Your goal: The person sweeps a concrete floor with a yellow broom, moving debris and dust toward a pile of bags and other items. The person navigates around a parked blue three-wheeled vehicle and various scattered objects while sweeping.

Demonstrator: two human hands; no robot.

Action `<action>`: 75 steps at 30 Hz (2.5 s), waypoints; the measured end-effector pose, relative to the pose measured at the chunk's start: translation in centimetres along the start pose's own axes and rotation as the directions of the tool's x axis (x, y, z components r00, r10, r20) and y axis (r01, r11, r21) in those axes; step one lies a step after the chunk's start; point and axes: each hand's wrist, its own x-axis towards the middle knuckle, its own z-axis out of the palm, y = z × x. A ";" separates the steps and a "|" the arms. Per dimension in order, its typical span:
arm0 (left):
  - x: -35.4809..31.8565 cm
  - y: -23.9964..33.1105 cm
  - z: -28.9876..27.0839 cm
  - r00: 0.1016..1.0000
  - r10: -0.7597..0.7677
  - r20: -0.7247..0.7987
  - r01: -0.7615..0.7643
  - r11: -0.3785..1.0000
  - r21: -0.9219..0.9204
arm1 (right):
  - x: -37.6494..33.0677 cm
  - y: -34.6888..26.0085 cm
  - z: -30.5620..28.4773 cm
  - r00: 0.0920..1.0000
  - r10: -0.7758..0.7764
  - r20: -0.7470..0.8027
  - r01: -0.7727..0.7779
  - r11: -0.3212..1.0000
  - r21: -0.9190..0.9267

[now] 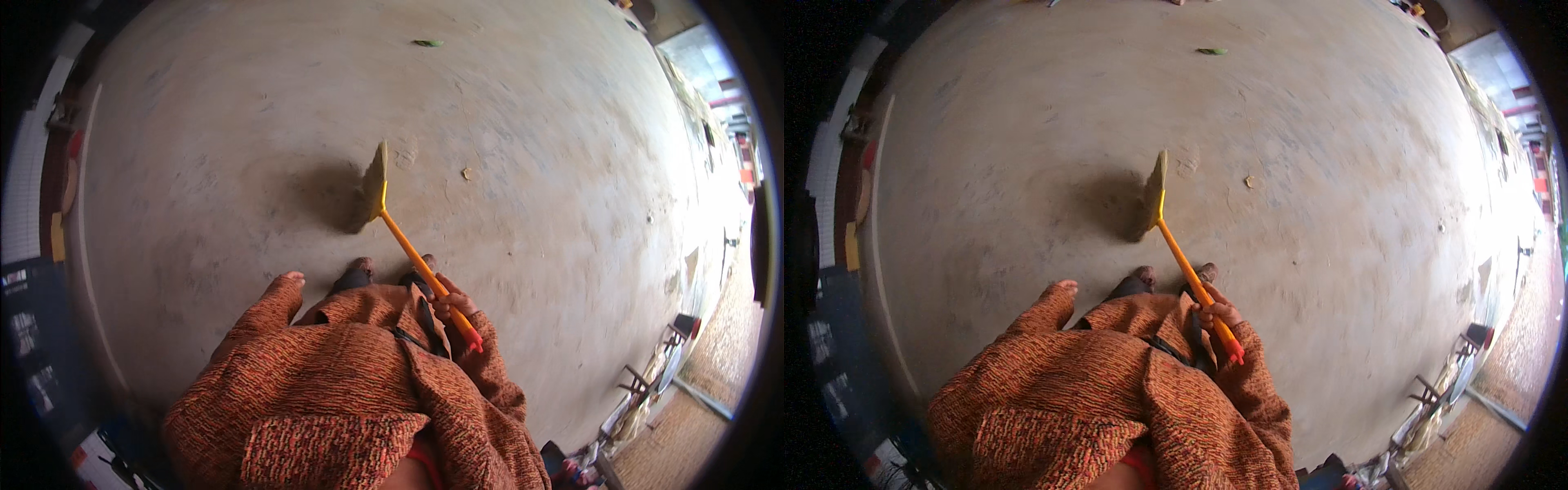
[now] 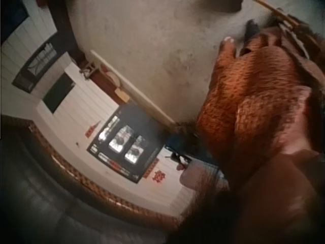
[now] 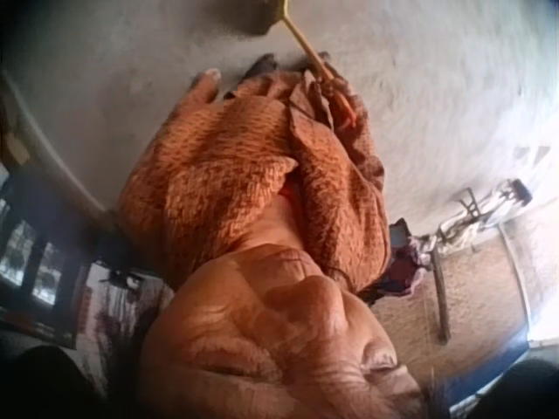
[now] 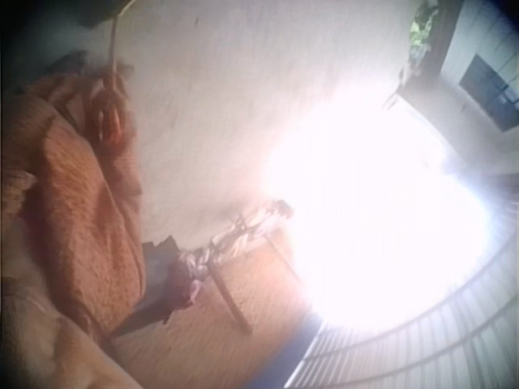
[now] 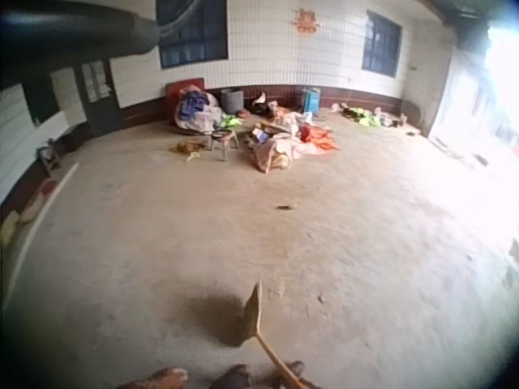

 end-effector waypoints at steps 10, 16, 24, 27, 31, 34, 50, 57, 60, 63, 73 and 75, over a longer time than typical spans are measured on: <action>-2.0 -6.3 2.7 0.979 -0.087 -0.185 0.108 0.989 0.105 | -4.0 -8.9 -3.3 0.933 -0.132 -0.336 0.150 0.988 0.029; -4.5 2.5 5.4 0.995 -0.040 -0.092 0.048 0.996 0.081 | -6.7 -17.7 -9.0 0.932 -0.023 -0.361 -0.033 0.989 -0.148; -6.2 1.3 7.3 0.989 -0.020 -0.148 0.000 0.991 -0.133 | -4.8 -20.4 -6.4 0.918 -0.115 -0.380 0.016 0.967 -0.255; -9.3 1.8 7.7 0.987 -0.042 -0.155 0.052 0.997 0.065 | -4.2 -19.1 -3.9 0.953 -0.117 -0.279 0.043 0.965 -0.257; -15.7 6.8 8.3 0.998 0.036 -0.046 0.014 0.621 0.784 | -5.7 -16.4 2.1 0.987 -0.152 -0.058 0.133 0.960 -0.245; -16.3 6.0 9.3 0.998 0.054 0.009 -0.037 0.530 0.847 | -3.9 -16.1 2.2 0.985 -0.025 0.168 0.053 0.986 -0.160; -13.3 5.5 10.2 0.979 -0.035 -0.200 0.106 0.927 0.359 | 6.0 -17.2 -6.3 0.966 0.203 0.159 -0.252 0.877 0.409; -13.3 9.9 10.9 0.964 0.225 0.140 -0.221 0.394 0.892 | -3.1 -22.7 -11.7 0.994 -0.024 0.103 -0.009 0.953 0.304; -12.9 13.7 11.0 0.996 -0.053 -0.067 0.075 0.916 0.393 | -6.3 -25.9 -13.0 0.995 -0.027 0.092 -0.002 0.952 0.305; -13.7 16.5 10.3 0.999 0.043 -0.012 -0.021 0.688 0.726 | -8.0 -27.8 -12.2 0.995 -0.090 0.032 0.077 0.956 0.284; -9.2 11.2 11.2 0.983 0.019 0.181 -0.158 0.586 0.795 | -6.8 -30.8 -4.4 0.955 -0.298 0.012 0.295 0.950 0.104; -11.8 19.4 10.5 0.952 -0.117 0.283 -0.244 0.267 0.932 | -6.2 -30.2 -2.3 0.936 -0.353 -0.001 0.352 0.933 0.069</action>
